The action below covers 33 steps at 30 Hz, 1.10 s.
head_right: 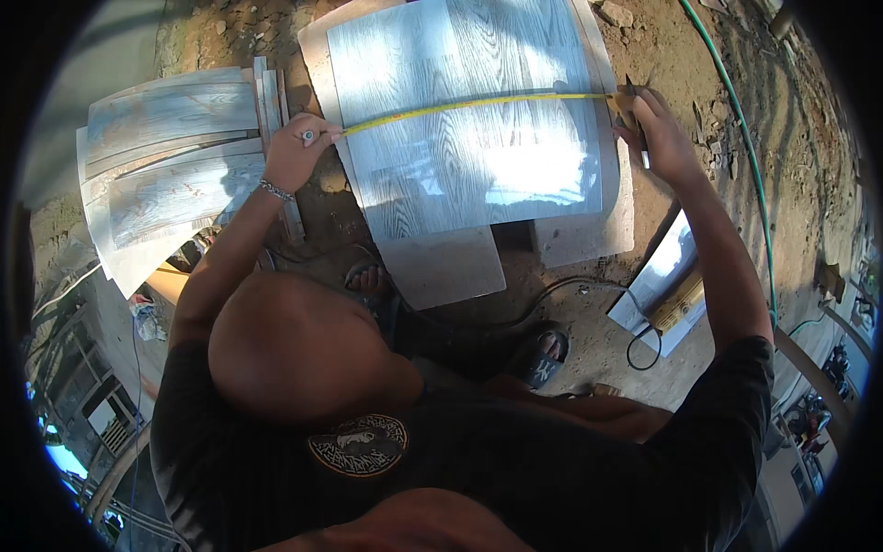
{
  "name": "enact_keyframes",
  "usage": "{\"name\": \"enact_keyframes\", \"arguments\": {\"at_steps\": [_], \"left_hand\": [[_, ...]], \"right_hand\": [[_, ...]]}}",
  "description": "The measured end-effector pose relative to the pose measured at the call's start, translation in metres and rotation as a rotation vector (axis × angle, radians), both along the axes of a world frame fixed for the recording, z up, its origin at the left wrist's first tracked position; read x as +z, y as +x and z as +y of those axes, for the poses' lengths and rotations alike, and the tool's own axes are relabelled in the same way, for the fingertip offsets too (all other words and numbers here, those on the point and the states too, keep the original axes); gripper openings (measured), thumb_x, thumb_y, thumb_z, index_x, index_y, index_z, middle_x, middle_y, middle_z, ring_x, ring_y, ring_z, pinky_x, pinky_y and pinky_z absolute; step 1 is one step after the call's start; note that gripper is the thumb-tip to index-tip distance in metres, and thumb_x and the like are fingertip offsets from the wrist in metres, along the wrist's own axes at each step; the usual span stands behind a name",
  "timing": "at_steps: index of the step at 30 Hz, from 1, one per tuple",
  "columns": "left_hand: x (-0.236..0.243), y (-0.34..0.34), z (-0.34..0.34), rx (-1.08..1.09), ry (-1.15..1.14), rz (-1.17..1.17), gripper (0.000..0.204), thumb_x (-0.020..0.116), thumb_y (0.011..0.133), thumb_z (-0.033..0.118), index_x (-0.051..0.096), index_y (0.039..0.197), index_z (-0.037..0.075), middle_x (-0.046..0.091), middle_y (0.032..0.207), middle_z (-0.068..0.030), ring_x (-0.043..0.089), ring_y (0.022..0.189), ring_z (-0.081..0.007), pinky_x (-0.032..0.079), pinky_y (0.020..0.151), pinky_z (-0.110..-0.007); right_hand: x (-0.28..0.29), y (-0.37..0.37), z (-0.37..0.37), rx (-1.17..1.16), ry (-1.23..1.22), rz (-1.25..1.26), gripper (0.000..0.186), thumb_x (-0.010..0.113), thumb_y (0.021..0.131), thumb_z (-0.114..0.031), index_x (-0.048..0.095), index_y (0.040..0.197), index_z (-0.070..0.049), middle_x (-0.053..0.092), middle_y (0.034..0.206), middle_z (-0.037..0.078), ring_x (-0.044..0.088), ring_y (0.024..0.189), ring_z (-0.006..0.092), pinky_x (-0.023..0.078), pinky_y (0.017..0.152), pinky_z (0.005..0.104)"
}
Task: Measure and mark a tile before cutting it with an angle grinder.
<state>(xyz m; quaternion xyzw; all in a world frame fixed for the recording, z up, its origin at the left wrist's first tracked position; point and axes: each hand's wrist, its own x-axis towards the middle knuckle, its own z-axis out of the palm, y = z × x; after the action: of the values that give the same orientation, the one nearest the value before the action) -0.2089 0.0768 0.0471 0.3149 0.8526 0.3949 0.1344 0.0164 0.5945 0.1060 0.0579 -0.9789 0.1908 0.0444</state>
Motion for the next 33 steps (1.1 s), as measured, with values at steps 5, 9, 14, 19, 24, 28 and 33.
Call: {"name": "enact_keyframes", "arguments": {"at_steps": [5, 9, 14, 19, 24, 28, 33], "left_hand": [[-0.013, -0.106, 0.038, 0.154, -0.065, 0.161, 0.014, 0.073, 0.090, 0.017, 0.074, 0.089, 0.002, 0.079, 0.098, -0.0097, 0.072, 0.085, -0.0229, 0.055, 0.077, -0.033], [-0.031, -0.122, 0.061, 0.244, 0.029, 0.140, 0.019, 0.073, 0.092, 0.019, 0.077, 0.102, 0.004, 0.078, 0.105, -0.0118, 0.074, 0.090, -0.0239, 0.056, 0.081, -0.033], [-0.046, -0.110, 0.068, 0.364, 0.168, 0.037, 0.012, 0.072, 0.094, 0.013, 0.074, 0.098, 0.002, 0.078, 0.107, -0.0134, 0.075, 0.094, -0.0213, 0.056, 0.082, -0.032], [-0.066, -0.106, 0.078, 0.454, 0.429, 0.044, 0.024, 0.070, 0.095, 0.005, 0.053, 0.079, -0.001, 0.078, 0.107, -0.0128, 0.073, 0.093, -0.0206, 0.055, 0.085, -0.033], [-0.078, -0.101, 0.081, 0.439, 0.246, 0.283, 0.013, 0.064, 0.096, 0.000, 0.056, 0.086, -0.001, 0.075, 0.107, -0.0135, 0.071, 0.094, -0.0252, 0.055, 0.084, -0.034], [-0.079, -0.100, 0.079, 0.383, 0.328, 0.396, 0.006, 0.057, 0.094, -0.006, 0.056, 0.090, -0.002, 0.064, 0.113, -0.0160, 0.064, 0.101, -0.0296, 0.052, 0.090, -0.036], [-0.075, -0.100, 0.078, 0.330, 0.192, 0.497, 0.010, 0.049, 0.091, -0.010, 0.056, 0.095, -0.003, 0.056, 0.114, -0.0181, 0.059, 0.104, -0.0330, 0.049, 0.093, -0.038]], "right_hand": [[-0.024, -0.110, 0.026, 0.039, -0.006, 0.144, 0.039, 0.075, 0.087, -0.006, 0.056, 0.121, -0.003, 0.060, 0.119, 0.017, 0.057, 0.111, 0.0398, 0.049, 0.093, 0.0447], [-0.035, -0.137, 0.040, -0.033, -0.071, 0.042, 0.040, 0.075, 0.086, -0.004, 0.055, 0.121, -0.005, 0.060, 0.117, 0.017, 0.057, 0.109, 0.0395, 0.048, 0.094, 0.0447], [-0.024, -0.142, 0.025, -0.156, -0.056, 0.028, 0.043, 0.069, 0.096, -0.010, 0.055, 0.136, -0.004, 0.062, 0.121, 0.017, 0.060, 0.112, 0.0328, 0.048, 0.099, 0.0399], [-0.039, -0.169, -0.032, -0.296, -1.075, -0.013, 0.039, 0.047, 0.110, -0.027, 0.070, 0.122, 0.001, 0.067, 0.088, 0.006, 0.057, 0.075, 0.0118, 0.044, 0.068, 0.0260], [-0.072, -0.196, -0.063, -0.265, -1.211, -0.045, 0.019, 0.059, 0.103, -0.014, 0.070, 0.105, 0.001, 0.067, 0.083, 0.006, 0.061, 0.070, 0.0114, 0.048, 0.060, 0.0256], [-0.087, -0.200, -0.062, -0.241, -1.205, 0.047, 0.004, 0.071, 0.091, 0.000, 0.069, 0.095, 0.000, 0.068, 0.081, 0.005, 0.060, 0.065, 0.0091, 0.048, 0.058, 0.0233], [-0.095, -0.199, -0.058, -0.205, -0.917, 0.025, 0.022, 0.076, 0.086, -0.015, 0.059, 0.080, -0.003, 0.056, 0.069, -0.006, 0.047, 0.068, 0.0030, 0.038, 0.060, 0.0235]]}}
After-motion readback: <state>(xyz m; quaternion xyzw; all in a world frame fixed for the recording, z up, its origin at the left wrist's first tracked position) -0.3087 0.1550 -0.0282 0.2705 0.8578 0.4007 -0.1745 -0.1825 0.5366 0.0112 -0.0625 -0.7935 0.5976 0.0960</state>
